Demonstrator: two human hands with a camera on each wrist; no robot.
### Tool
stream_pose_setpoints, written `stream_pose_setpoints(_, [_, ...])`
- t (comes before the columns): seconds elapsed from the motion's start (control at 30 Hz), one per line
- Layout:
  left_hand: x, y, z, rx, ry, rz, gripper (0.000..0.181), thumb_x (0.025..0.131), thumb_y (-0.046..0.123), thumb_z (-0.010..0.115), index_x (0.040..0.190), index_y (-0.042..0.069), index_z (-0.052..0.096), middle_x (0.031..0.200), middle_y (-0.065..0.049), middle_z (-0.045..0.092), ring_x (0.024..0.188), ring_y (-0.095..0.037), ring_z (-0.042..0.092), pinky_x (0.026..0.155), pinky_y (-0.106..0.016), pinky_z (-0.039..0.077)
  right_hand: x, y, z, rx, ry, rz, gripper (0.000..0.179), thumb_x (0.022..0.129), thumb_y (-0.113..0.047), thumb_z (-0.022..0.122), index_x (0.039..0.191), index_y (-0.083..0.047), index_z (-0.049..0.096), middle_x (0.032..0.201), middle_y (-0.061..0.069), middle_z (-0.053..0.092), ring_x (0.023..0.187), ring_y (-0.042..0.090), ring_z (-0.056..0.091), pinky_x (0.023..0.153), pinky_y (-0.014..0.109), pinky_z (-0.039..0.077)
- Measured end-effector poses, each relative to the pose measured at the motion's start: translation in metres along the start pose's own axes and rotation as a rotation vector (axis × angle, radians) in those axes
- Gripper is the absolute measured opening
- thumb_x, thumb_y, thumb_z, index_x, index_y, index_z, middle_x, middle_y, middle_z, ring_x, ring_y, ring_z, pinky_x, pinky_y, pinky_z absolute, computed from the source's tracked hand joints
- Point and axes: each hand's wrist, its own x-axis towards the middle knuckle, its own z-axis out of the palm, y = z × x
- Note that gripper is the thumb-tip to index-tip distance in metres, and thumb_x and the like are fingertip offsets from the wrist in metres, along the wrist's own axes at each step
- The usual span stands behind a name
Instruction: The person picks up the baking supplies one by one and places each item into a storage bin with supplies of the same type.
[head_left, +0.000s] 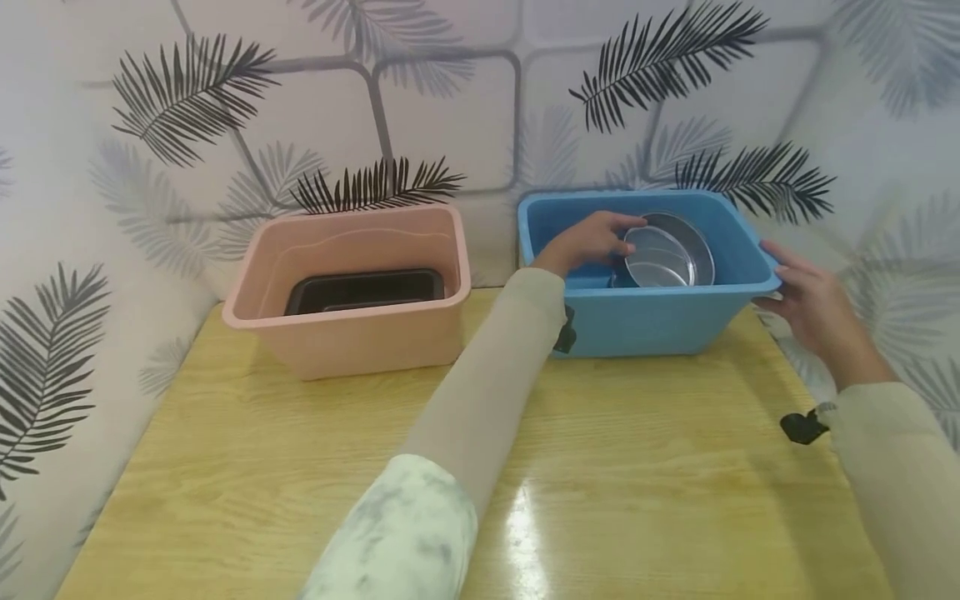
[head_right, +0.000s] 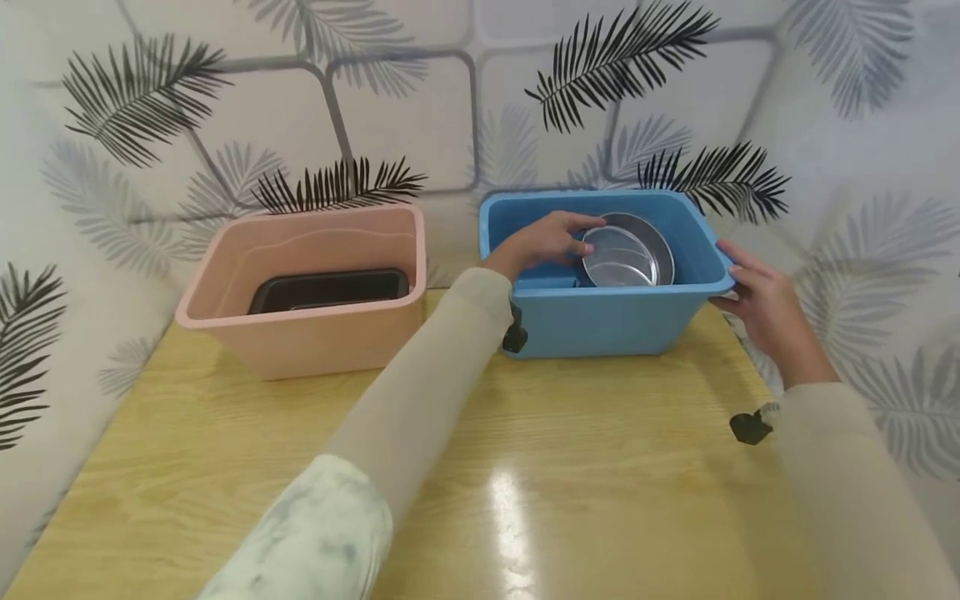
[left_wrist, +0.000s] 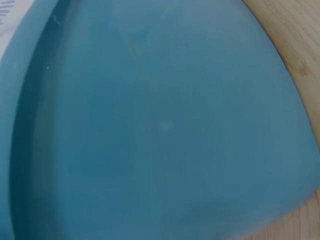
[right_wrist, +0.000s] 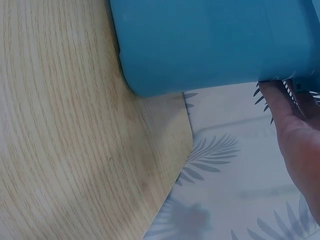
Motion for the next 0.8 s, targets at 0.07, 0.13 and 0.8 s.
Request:
stream_pose_setpoints(0.07, [0.002, 0.002, 0.002, 0.022, -0.010, -0.010, 0.060, 0.102, -0.001, 0.054, 0.157, 0.015, 0.038, 0.165, -0.002, 0.031, 0.145, -0.020, 0.041, 0.105, -0.034, 0.050, 0.001, -0.002, 0.000, -0.013, 0.002, 0.006, 0.058, 0.109, -0.014, 0.043, 0.161, -0.016, 0.020, 0.170, 0.001, 0.005, 0.152, 0.016, 0.024, 0.084, 0.020, 0.057])
stream_pose_setpoints(0.13, [0.005, 0.003, 0.005, 0.040, -0.018, -0.017, 0.060, 0.102, -0.001, 0.054, 0.157, 0.015, 0.038, 0.165, -0.001, 0.031, 0.147, -0.019, 0.039, 0.107, -0.034, 0.049, 0.001, -0.003, 0.001, -0.030, 0.012, 0.009, 0.058, 0.109, -0.015, 0.043, 0.161, -0.016, 0.020, 0.171, 0.000, 0.006, 0.155, 0.025, 0.010, 0.084, 0.020, 0.057])
stream_pose_setpoints(0.8, [0.011, -0.014, -0.015, 0.027, 0.004, 0.076, 0.057, 0.104, 0.009, 0.054, 0.158, 0.018, 0.037, 0.162, -0.006, 0.037, 0.148, -0.019, 0.038, 0.118, -0.041, 0.038, 0.001, 0.003, 0.000, -0.040, 0.035, -0.019, 0.057, 0.108, -0.014, 0.047, 0.160, -0.014, 0.026, 0.170, 0.001, 0.014, 0.111, -0.001, 0.064, 0.081, 0.019, 0.057])
